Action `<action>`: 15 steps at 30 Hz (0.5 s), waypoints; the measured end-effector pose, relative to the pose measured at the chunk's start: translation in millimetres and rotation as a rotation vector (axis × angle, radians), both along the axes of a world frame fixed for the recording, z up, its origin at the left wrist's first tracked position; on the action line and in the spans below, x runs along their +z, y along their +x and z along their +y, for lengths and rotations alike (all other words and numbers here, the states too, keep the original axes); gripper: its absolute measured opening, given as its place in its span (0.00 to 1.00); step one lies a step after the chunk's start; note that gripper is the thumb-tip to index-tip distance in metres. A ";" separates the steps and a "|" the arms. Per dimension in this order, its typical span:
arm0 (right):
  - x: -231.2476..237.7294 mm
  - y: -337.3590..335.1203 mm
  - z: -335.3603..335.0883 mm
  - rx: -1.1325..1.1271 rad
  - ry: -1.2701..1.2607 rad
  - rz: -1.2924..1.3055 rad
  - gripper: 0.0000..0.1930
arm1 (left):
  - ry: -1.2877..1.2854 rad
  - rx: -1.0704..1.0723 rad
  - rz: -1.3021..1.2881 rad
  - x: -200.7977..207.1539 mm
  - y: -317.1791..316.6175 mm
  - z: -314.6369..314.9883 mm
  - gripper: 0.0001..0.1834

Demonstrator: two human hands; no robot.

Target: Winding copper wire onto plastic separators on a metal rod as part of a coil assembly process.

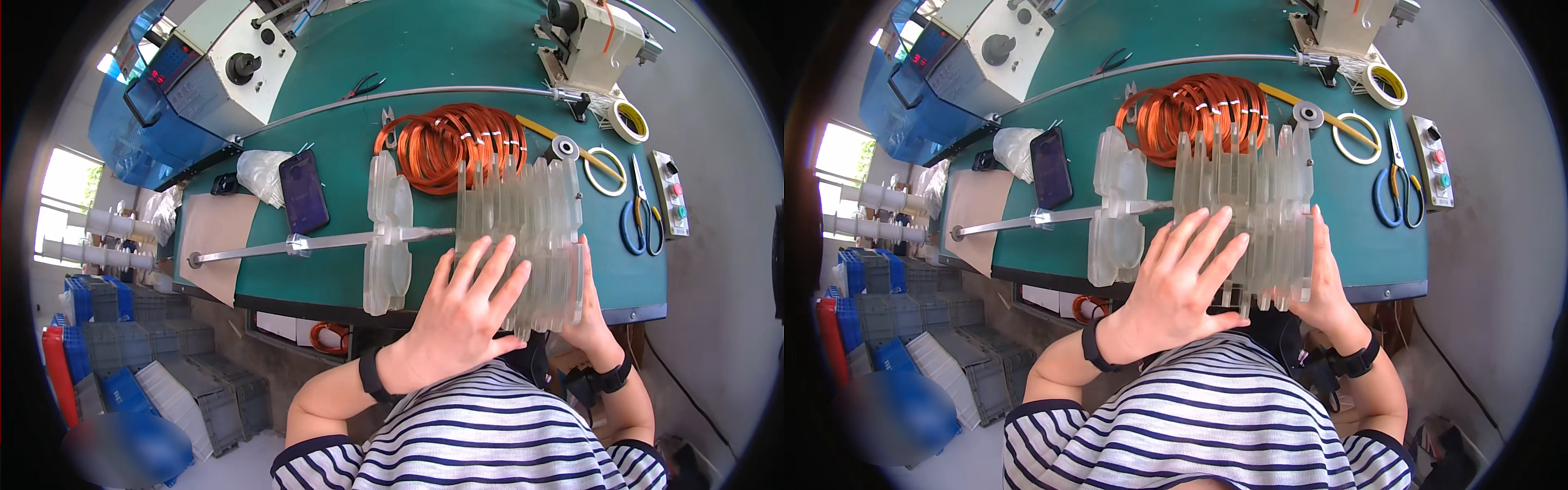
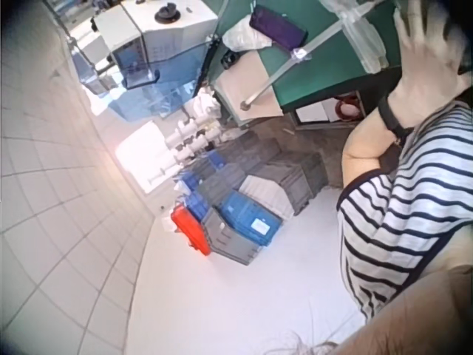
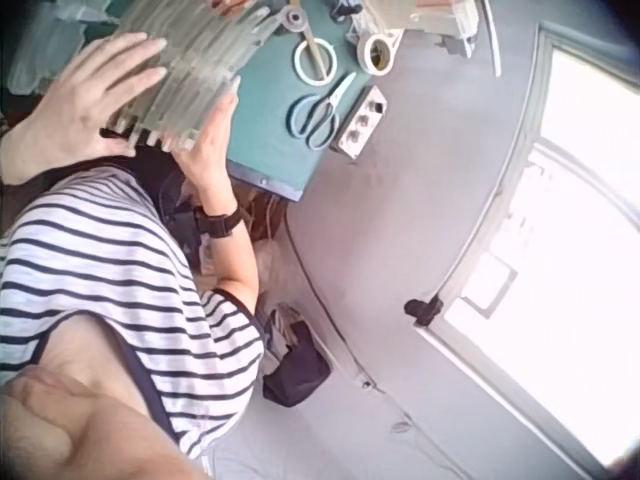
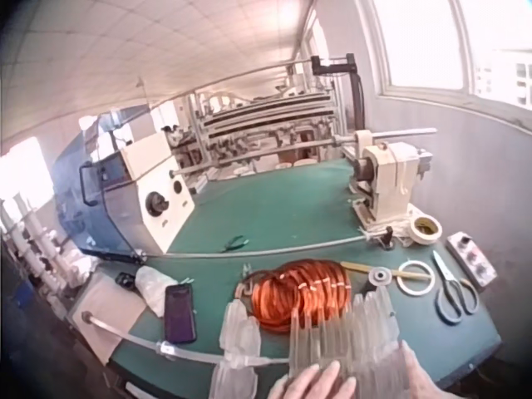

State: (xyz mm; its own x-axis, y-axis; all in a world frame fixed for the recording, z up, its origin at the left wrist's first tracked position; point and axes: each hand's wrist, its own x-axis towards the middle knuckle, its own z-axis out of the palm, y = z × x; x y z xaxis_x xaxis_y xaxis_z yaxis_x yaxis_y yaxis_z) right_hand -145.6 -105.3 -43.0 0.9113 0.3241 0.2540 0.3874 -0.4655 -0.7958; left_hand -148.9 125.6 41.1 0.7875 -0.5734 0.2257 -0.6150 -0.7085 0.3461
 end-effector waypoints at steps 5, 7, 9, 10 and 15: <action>3.0 -1.3 0.7 0.077 0.076 0.176 0.68 | -0.070 -0.044 -0.050 -1.6 2.4 19.9 0.43; 22.1 -4.6 9.5 0.045 0.584 0.561 0.73 | -0.190 -0.081 -0.154 3.5 -6.0 41.9 0.38; 30.3 -3.0 2.4 0.037 0.621 0.586 0.67 | -0.282 0.064 -0.217 9.0 -3.0 79.5 0.34; 30.3 -3.7 -0.1 -0.010 0.629 0.606 0.64 | -0.320 0.150 -0.272 1.8 9.4 105.9 0.32; 16.5 -4.1 -2.2 -0.160 0.572 0.536 0.56 | 0.003 0.741 -0.266 -42.2 48.0 233.9 0.15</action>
State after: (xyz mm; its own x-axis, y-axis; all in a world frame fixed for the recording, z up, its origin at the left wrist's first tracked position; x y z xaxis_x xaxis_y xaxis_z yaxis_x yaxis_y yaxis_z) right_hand -149.6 -107.5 -26.5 0.9807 0.1315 -0.1448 -0.1528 0.0532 -0.9868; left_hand -100.9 359.5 -1.1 0.8844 0.0789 0.4599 -0.0443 -0.9669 0.2512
